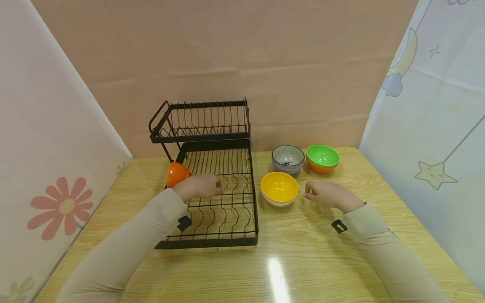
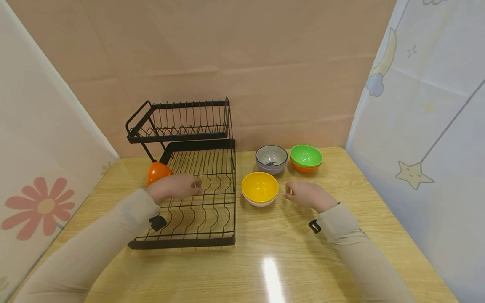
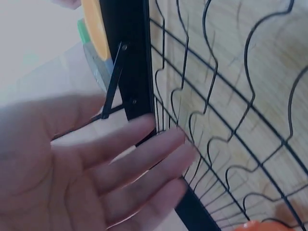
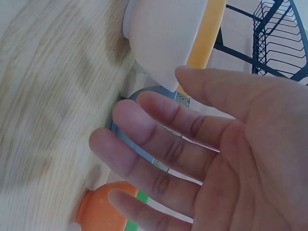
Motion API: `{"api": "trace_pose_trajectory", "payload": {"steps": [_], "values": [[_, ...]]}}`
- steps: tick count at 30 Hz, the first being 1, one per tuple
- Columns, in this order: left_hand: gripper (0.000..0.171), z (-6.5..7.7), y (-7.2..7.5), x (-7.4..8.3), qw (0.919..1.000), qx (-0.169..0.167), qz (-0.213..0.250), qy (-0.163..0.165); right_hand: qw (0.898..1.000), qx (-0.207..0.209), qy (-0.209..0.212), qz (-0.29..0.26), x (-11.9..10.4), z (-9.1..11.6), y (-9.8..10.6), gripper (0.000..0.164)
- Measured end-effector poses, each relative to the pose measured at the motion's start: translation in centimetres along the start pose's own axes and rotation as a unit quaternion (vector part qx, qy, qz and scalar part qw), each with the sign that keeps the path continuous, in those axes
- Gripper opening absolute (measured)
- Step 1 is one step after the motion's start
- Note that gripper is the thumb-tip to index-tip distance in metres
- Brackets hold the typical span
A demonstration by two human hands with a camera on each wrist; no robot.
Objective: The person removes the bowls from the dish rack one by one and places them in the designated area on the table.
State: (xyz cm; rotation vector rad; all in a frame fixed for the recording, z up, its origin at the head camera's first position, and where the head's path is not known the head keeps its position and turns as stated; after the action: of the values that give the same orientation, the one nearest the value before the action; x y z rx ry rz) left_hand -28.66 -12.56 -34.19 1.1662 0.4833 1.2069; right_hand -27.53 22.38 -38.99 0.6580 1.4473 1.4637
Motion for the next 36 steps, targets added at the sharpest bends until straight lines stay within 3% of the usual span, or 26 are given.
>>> {"api": "trace_pose_trajectory", "payload": {"steps": [3, 7, 9, 12, 17, 21, 24, 28, 31, 36], "values": [[0.035, 0.2, 1.4, -0.9, 0.9955, 0.085, 0.035, 0.023, 1.000, -0.003, 0.000, 0.000, 0.0, -0.1, -0.1, 0.013], [0.047, 0.6, 3.0, -2.8, 0.9750, 0.201, 0.059, 0.073, 1.000, 0.000, 0.000, 0.001, -0.1, -0.1, -0.2, 0.013], [0.051, 0.8, 3.3, -4.0, 0.9632, 0.243, 0.059, 0.099, 1.000, 0.000, 0.000, 0.004, -0.1, -0.1, -0.2, 0.013], [0.053, 1.1, 3.6, -5.9, 0.9510, 0.273, 0.059, 0.132, 1.000, 0.001, 0.000, 0.005, -0.1, -0.1, -0.3, 0.013], [0.048, 1.7, 3.6, -8.6, 0.9421, 0.276, 0.080, 0.172, 1.000, -0.003, 0.005, -0.007, -0.3, -0.1, -0.5, 0.011], [0.050, 2.0, 3.3, -10.0, 0.9404, 0.259, 0.100, 0.196, 1.000, -0.005, 0.001, -0.011, -0.4, 0.0, -0.6, 0.011], [0.052, 2.0, 3.0, -10.8, 0.9422, 0.246, 0.114, 0.197, 1.000, -0.002, 0.001, -0.006, -0.4, 0.0, -0.6, 0.012], [0.063, 1.8, 2.6, -11.6, 0.9408, 0.225, 0.169, 0.189, 1.000, 0.003, 0.008, -0.002, -0.4, -0.1, -0.7, 0.012], [0.075, 1.5, 2.3, -12.1, 0.9343, 0.206, 0.227, 0.182, 1.000, 0.006, 0.011, 0.000, -0.4, -0.2, -0.7, 0.012], [0.054, 1.4, 1.9, -12.6, 0.9120, 0.193, 0.313, 0.182, 1.000, 0.006, 0.010, 0.003, -0.3, -0.2, -0.8, 0.012]]}}
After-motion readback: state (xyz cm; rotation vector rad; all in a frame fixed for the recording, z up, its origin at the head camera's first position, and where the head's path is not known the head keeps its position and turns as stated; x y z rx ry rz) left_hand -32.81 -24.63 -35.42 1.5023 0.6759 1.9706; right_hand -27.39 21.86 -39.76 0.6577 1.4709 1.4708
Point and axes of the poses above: each hand's wrist, its own z-axis away from the middle knuckle, its own y-axis out of the back of the hand, x = y × z, the point moved 4 cm from there along -z, towards the middle knuckle, and after that the axes turned 2 degrees about z, right-handed, at the moved point
